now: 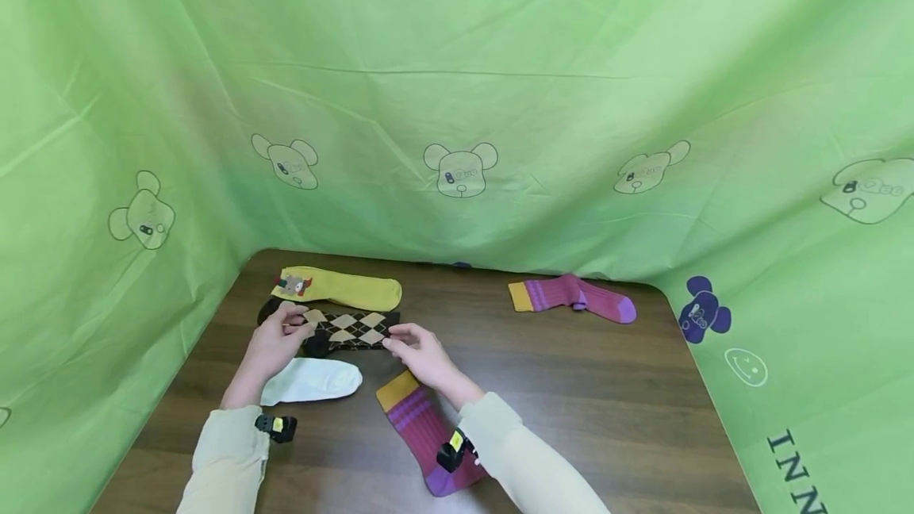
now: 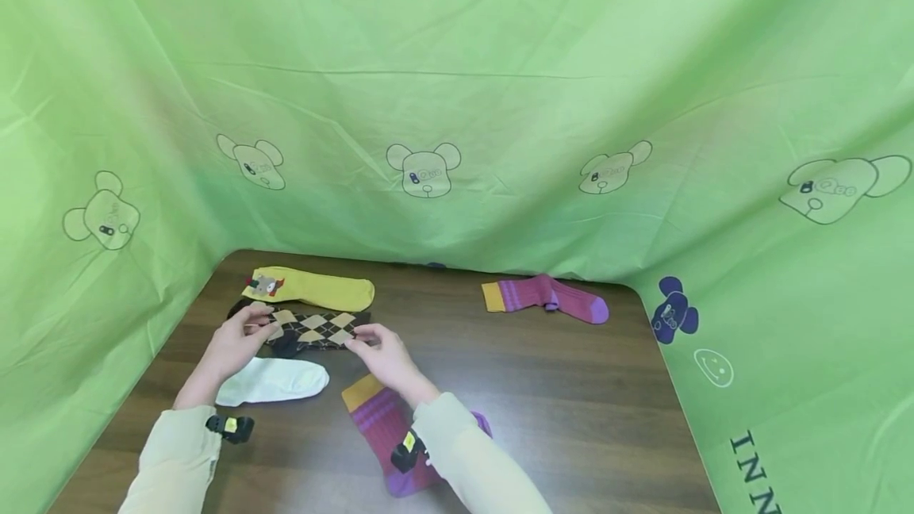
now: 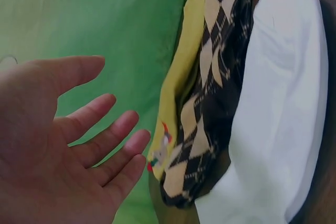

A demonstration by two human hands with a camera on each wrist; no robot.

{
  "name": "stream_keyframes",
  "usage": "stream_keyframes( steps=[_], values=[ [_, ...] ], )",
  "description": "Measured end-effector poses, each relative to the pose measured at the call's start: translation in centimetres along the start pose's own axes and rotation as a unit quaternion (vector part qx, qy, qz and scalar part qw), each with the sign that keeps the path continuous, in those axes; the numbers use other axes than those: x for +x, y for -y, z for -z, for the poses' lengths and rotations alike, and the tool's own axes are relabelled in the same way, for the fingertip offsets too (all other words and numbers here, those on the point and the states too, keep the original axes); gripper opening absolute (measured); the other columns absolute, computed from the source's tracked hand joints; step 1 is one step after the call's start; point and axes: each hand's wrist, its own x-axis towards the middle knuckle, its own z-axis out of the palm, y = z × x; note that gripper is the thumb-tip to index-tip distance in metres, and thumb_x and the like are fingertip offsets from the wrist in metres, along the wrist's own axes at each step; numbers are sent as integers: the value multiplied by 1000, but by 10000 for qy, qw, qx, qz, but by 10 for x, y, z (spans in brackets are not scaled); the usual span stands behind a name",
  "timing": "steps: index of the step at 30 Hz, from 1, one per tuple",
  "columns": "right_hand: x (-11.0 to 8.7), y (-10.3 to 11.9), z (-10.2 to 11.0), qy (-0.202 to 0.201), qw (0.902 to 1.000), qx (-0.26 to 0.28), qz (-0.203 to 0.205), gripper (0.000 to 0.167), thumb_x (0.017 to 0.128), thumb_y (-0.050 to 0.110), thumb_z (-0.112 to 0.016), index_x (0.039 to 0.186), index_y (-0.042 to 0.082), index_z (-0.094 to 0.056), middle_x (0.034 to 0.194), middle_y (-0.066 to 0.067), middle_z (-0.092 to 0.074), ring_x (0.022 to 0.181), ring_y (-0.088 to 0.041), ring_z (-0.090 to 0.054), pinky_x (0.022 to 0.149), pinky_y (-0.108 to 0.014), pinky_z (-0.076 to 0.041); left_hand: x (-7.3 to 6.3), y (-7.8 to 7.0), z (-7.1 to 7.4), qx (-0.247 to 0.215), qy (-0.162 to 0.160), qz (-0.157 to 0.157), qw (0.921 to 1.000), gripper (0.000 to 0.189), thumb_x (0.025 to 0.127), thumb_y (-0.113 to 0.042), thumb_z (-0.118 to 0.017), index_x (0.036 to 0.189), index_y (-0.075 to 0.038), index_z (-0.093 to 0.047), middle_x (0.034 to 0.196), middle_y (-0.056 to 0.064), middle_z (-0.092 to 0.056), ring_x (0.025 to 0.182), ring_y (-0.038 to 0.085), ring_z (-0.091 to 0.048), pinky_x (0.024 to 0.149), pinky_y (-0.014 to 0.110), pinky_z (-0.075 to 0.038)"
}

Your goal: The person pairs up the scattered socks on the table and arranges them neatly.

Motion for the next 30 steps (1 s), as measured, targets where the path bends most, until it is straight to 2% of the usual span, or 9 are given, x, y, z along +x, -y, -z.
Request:
stream_keyframes(
  steps=[5, 10, 16, 21, 28, 30],
  values=[
    [-3, 6, 10, -134, 9998, 156, -15, 32, 101, 13, -64, 127, -6, -62, 115, -21, -69, 95, -33, -68, 80, -35, -55, 2, -10, -7, -193, 74, -187, 9996, 48, 103, -23, -62, 139, 7, -51, 128, 29, -57, 117, 44, -56, 99, 55, -45],
    [-15, 30, 23, -177, 9992, 347, -41, 32, 101, 10, -62, 126, -9, -60, 117, -26, -67, 102, -43, -66, 86, -43, -55, 3, -19, -18, -176, 168, -318, 9992, 48, 103, -26, -62, 139, 4, -52, 129, 28, -59, 119, 44, -56, 98, 56, -45],
    [-24, 42, 35, -210, 9987, 453, -85, 34, 101, 11, -62, 128, -9, -59, 121, -25, -66, 107, -43, -65, 88, -39, -54, 3, -30, -29, -138, 250, -608, 9977, 46, 102, -22, -64, 138, 3, -54, 129, 26, -60, 118, 43, -57, 96, 56, -45],
    [-22, 33, 45, -229, 9987, 424, -141, 35, 101, 13, -63, 130, -7, -59, 123, -24, -65, 109, -40, -65, 90, -37, -54, 4, -34, -38, -152, 315, -874, 9956, 44, 100, -21, -67, 136, 3, -56, 130, 25, -60, 118, 43, -57, 97, 57, -45],
    [-16, 0, 55, -375, 9979, 493, -161, 38, 101, 16, -64, 133, -6, -58, 128, -26, -63, 110, -39, -65, 93, -43, -53, 2, -41, -50, -265, 474, -965, 9939, 46, 99, -21, -69, 135, 3, -55, 129, 23, -61, 120, 43, -55, 102, 57, -43],
    [-17, -4, 57, -440, 9977, 491, -162, 39, 101, 19, -65, 133, -3, -59, 129, -25, -63, 110, -36, -66, 93, -42, -53, 1, -43, -54, -287, 510, -984, 9934, 46, 98, -21, -69, 135, 3, -56, 129, 23, -60, 120, 42, -55, 102, 57, -43]
  ],
)
